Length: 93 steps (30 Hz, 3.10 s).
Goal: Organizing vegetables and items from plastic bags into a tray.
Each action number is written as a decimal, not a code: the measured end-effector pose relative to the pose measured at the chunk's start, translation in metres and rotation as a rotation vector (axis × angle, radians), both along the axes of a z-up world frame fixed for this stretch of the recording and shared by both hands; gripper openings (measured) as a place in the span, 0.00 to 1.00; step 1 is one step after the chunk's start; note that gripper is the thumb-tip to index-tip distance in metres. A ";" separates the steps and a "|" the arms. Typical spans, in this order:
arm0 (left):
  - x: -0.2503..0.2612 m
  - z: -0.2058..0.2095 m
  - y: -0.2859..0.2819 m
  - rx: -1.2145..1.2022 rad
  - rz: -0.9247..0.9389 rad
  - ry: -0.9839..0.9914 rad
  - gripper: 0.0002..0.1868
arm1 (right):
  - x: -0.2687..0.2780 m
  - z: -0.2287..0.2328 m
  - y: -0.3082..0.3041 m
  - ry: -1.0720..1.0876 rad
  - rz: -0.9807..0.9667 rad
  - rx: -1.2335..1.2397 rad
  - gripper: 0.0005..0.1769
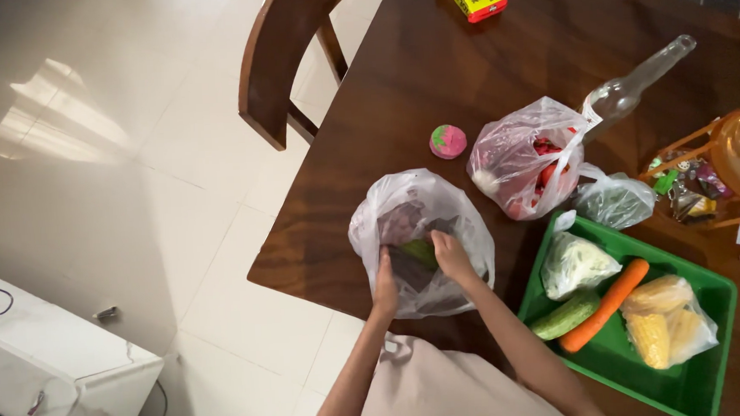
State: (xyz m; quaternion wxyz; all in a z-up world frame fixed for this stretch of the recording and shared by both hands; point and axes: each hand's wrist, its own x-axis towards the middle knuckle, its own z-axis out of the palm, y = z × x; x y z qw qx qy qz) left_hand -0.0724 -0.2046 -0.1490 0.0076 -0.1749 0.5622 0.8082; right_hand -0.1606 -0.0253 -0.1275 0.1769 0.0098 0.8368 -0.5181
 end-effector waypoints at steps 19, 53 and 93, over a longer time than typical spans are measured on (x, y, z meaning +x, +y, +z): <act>0.013 0.011 0.034 -0.211 -0.034 0.052 0.34 | 0.070 -0.009 -0.035 0.030 -0.073 -0.032 0.28; 0.034 0.187 0.155 0.003 -0.732 0.561 0.37 | 0.177 0.138 0.069 0.428 -0.560 -0.615 0.41; 0.064 0.048 0.362 -0.316 -1.065 0.711 0.41 | 0.227 0.068 0.230 0.350 -1.173 -0.172 0.31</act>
